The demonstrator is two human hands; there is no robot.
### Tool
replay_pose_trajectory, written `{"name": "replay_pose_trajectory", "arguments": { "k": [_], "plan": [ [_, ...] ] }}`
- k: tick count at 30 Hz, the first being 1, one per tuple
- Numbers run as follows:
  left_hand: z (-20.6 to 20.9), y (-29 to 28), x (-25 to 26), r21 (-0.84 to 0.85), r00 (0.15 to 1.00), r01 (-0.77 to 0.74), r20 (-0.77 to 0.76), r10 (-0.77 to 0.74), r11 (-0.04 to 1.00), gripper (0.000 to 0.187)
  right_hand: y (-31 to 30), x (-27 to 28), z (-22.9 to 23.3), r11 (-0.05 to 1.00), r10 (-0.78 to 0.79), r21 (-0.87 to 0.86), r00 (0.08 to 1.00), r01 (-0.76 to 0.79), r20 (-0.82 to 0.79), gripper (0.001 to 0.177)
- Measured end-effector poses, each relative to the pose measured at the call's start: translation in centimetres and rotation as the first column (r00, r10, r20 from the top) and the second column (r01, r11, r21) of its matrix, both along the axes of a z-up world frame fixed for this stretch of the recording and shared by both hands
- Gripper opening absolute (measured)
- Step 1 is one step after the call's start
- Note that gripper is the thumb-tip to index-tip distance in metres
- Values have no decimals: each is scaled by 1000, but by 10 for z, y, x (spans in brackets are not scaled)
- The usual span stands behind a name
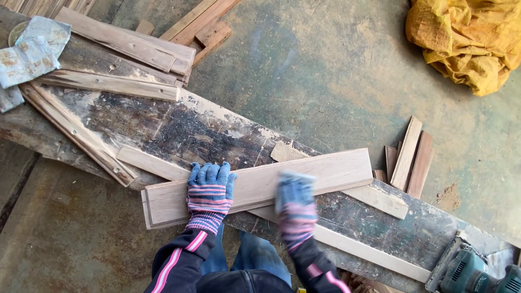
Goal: The recorder is sanding a piece of wood by hand using sandpaper on a workbench in a workshop.
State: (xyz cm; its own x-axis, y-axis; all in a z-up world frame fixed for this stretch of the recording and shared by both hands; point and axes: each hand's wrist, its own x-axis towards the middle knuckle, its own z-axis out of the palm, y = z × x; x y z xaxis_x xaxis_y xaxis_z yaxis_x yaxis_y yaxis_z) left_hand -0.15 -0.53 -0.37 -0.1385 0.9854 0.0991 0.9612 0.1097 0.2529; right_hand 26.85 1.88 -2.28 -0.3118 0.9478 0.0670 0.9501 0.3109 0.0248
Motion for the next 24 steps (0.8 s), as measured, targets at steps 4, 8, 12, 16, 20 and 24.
{"name": "replay_pose_trajectory", "arguments": {
  "k": [4, 8, 12, 16, 20, 24],
  "plan": [
    [8, 4, -1, -31, 1000, 15, 17, -14, 999, 44, 15, 49, -1, 971, 233, 69, 971, -228, -62, 46],
    [8, 4, 1, -34, 1000, 12, -19, -13, 999, 43, 58, 100, 59, 988, -139, -104, 944, 113, -299, 29],
    [6, 4, 1, 33, 999, -7, 33, 6, 999, 43, 32, 80, 14, 967, -254, -68, 910, 246, -329, 45],
    [7, 2, 0, -25, 1000, 7, 5, -7, 1000, 43, -14, 27, -13, 982, 127, 126, 984, -142, 126, 46],
    [5, 3, 1, 14, 1000, 3, 9, -3, 1000, 43, 28, 91, -10, 969, 196, 150, 981, -195, 9, 43],
    [5, 2, -1, -12, 1000, 25, -8, -26, 1000, 45, 61, 123, 18, 987, -59, 157, 992, 41, 111, 47]
  ]
}}
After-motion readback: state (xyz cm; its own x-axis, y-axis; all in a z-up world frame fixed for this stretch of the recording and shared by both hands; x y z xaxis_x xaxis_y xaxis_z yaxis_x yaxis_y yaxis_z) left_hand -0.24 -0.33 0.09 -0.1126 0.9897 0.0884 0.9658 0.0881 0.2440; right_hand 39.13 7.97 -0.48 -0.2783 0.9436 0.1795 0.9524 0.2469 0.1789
